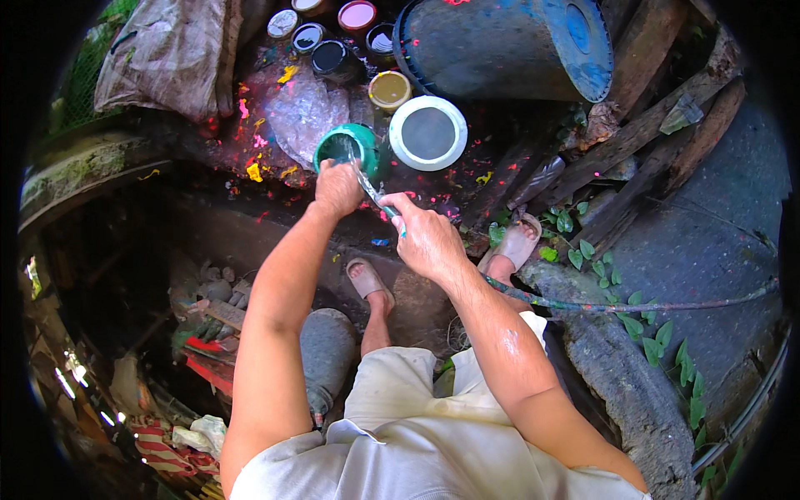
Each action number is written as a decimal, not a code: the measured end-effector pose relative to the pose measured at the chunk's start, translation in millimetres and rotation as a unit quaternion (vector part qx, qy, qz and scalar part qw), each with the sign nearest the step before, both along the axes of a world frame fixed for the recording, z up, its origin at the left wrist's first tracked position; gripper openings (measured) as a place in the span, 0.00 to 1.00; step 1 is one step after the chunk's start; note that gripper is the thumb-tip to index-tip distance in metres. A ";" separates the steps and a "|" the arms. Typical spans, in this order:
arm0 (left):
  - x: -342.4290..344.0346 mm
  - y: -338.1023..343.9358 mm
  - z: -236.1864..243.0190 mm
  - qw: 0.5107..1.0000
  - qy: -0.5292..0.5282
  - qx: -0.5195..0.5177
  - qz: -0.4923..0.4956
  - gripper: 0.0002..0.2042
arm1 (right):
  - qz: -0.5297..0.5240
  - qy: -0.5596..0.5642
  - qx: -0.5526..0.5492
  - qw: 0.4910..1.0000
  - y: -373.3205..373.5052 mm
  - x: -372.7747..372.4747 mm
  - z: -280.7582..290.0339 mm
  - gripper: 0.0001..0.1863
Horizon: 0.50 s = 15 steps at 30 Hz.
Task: The person scoops white powder from a plastic bag into a white container, then pours liquid from a green container into the same white container. They stir the mixture with a stick, repeatedly adding more powder and liquid while mixing.
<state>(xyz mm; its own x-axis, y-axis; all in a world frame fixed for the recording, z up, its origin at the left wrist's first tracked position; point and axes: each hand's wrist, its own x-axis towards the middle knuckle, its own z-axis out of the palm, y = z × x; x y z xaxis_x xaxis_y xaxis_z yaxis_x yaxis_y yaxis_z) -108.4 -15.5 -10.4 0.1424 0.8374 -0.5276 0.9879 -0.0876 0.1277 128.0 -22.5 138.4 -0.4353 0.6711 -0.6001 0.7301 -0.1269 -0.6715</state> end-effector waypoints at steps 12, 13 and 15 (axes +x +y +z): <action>-25.8 -13.8 -28.1 0.820 -0.253 0.239 0.454 0.13 | -0.018 -0.019 0.011 1.000 -14.0 -8.8 -8.4 0.17; -39.0 -5.8 -24.9 0.808 -0.286 0.218 0.467 0.13 | -0.021 -0.021 0.013 0.999 -13.2 -8.1 -4.4 0.17; -68.1 3.6 -29.1 0.761 -0.360 0.164 0.514 0.12 | -0.023 -0.017 -0.004 1.000 -10.0 -7.3 3.8 0.18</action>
